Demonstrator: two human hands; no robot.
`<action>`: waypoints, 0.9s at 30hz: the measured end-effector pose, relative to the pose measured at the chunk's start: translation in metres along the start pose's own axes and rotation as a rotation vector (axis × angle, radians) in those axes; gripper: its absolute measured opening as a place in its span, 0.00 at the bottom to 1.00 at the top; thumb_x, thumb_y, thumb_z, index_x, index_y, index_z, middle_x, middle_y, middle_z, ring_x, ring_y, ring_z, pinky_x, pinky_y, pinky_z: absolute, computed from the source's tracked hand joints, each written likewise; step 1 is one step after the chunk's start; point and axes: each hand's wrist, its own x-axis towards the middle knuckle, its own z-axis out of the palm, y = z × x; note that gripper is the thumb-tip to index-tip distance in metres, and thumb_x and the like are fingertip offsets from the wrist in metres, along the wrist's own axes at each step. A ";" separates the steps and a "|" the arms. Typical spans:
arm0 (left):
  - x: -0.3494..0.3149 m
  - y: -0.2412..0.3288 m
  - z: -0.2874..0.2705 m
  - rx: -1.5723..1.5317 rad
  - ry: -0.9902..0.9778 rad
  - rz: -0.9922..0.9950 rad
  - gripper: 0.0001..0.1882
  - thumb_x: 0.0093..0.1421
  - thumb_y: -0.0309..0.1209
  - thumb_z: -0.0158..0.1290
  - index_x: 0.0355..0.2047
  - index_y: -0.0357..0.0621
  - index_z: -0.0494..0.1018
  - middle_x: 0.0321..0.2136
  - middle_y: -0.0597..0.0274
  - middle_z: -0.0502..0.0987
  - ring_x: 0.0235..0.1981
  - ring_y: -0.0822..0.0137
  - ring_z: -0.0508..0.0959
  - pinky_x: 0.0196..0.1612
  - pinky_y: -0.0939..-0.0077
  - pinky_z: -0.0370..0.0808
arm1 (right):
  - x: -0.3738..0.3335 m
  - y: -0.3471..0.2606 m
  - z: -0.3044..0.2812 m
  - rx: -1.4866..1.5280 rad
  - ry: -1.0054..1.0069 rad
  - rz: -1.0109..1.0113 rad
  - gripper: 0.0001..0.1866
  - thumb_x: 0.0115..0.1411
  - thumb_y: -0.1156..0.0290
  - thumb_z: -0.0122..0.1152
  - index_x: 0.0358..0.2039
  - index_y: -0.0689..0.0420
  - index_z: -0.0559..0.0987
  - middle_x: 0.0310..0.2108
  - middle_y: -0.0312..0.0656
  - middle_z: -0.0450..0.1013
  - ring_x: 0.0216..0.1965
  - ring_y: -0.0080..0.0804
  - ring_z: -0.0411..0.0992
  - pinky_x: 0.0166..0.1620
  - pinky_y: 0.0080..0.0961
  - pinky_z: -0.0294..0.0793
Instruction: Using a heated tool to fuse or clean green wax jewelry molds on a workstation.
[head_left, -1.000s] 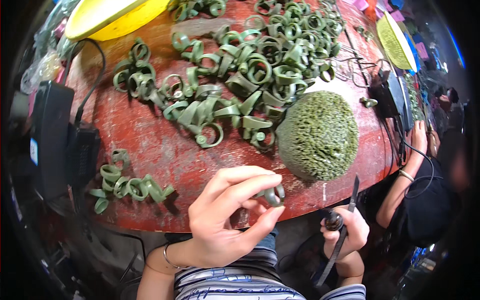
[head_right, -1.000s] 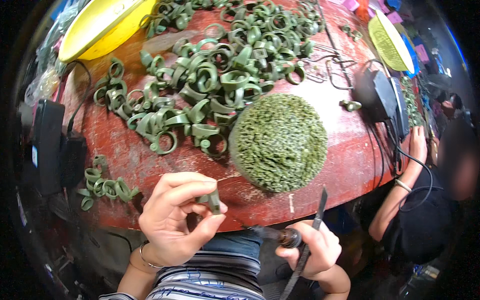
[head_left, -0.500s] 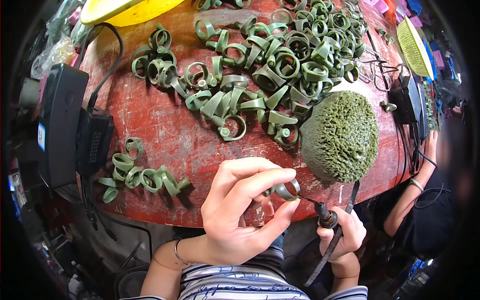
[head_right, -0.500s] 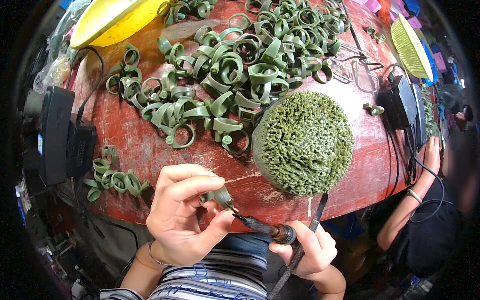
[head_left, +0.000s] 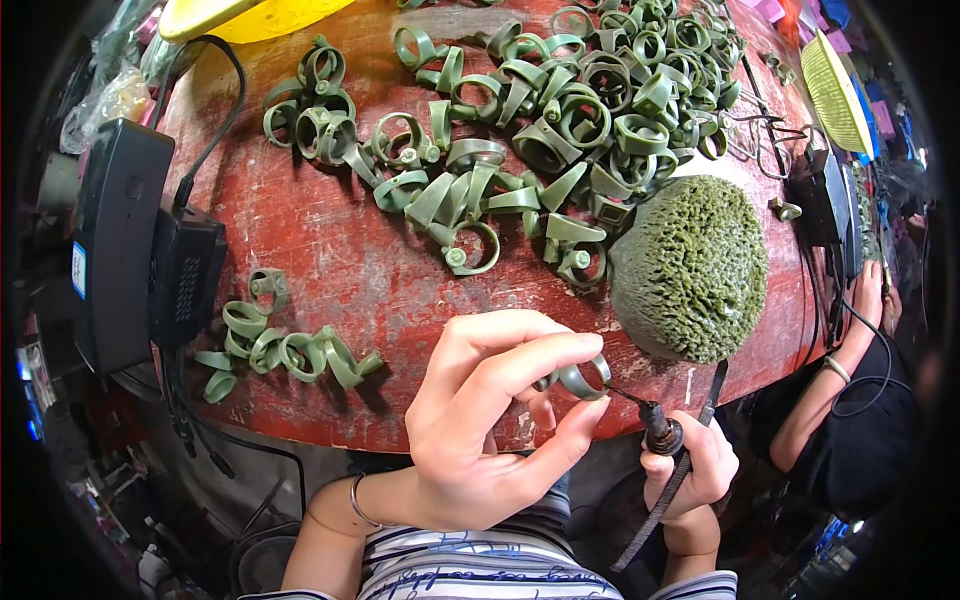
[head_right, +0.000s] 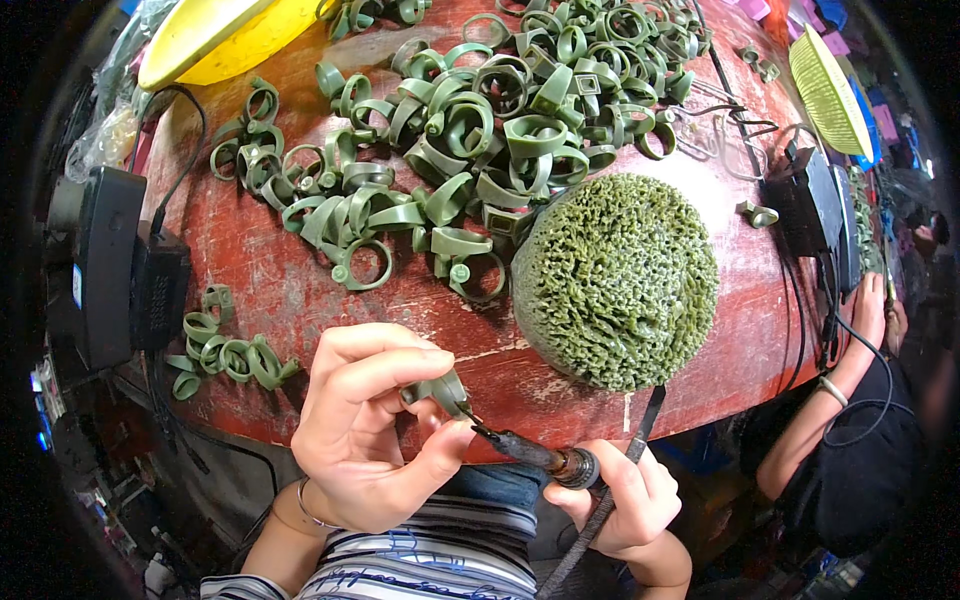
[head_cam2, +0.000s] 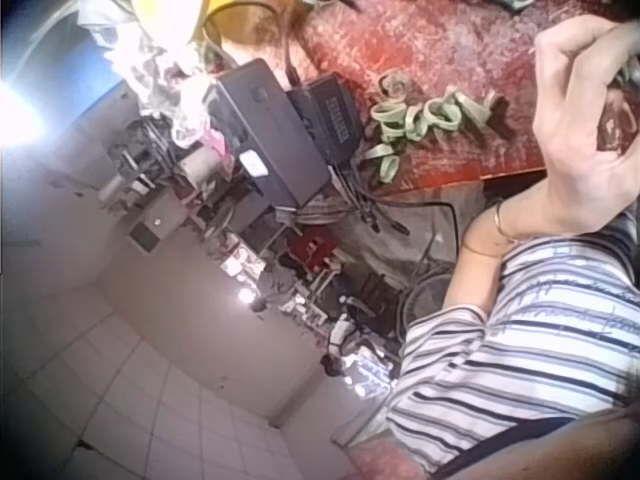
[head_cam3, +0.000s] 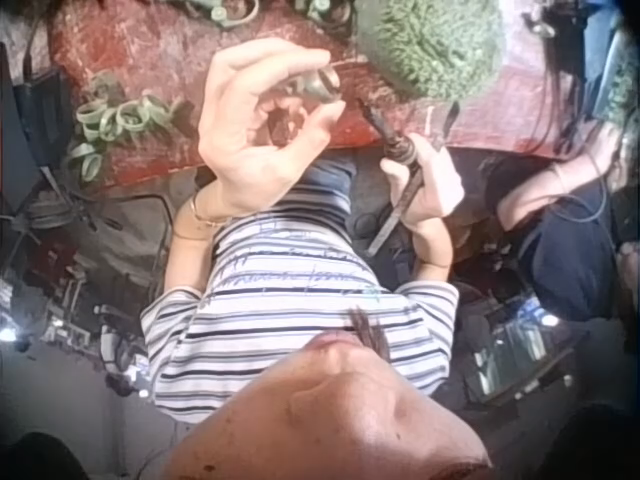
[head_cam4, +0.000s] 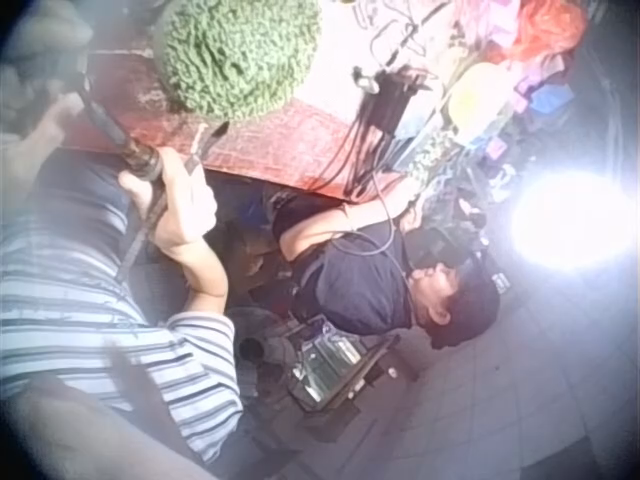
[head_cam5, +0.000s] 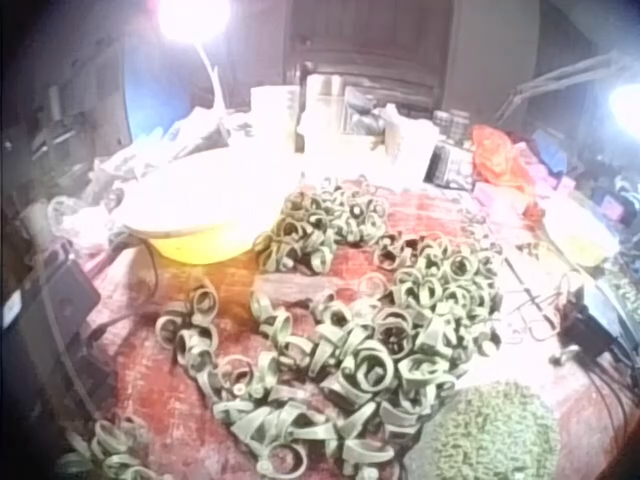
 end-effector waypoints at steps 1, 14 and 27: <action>0.000 0.000 0.000 -0.003 0.001 -0.002 0.22 0.44 0.16 0.63 0.42 0.39 0.76 0.40 0.57 0.71 0.33 0.73 0.75 0.25 0.86 0.75 | 0.000 0.000 0.000 -0.003 0.003 -0.001 0.23 0.51 0.59 0.69 0.35 0.66 0.75 0.22 0.44 0.73 0.21 0.35 0.73 0.25 0.24 0.72; 0.002 0.000 -0.009 0.028 -0.183 0.041 0.25 0.48 0.12 0.58 0.48 0.30 0.66 0.45 0.53 0.61 0.37 0.73 0.72 0.35 0.85 0.73 | -0.001 0.000 -0.001 0.005 -0.013 0.016 0.23 0.52 0.58 0.67 0.35 0.67 0.74 0.22 0.45 0.73 0.21 0.37 0.73 0.25 0.25 0.72; 0.001 0.002 0.001 -0.029 0.021 -0.040 0.22 0.45 0.15 0.62 0.43 0.37 0.75 0.40 0.56 0.70 0.32 0.75 0.76 0.24 0.88 0.75 | -0.025 0.008 0.006 0.246 0.317 0.300 0.21 0.60 0.56 0.56 0.30 0.65 0.73 0.16 0.38 0.72 0.18 0.26 0.72 0.26 0.21 0.72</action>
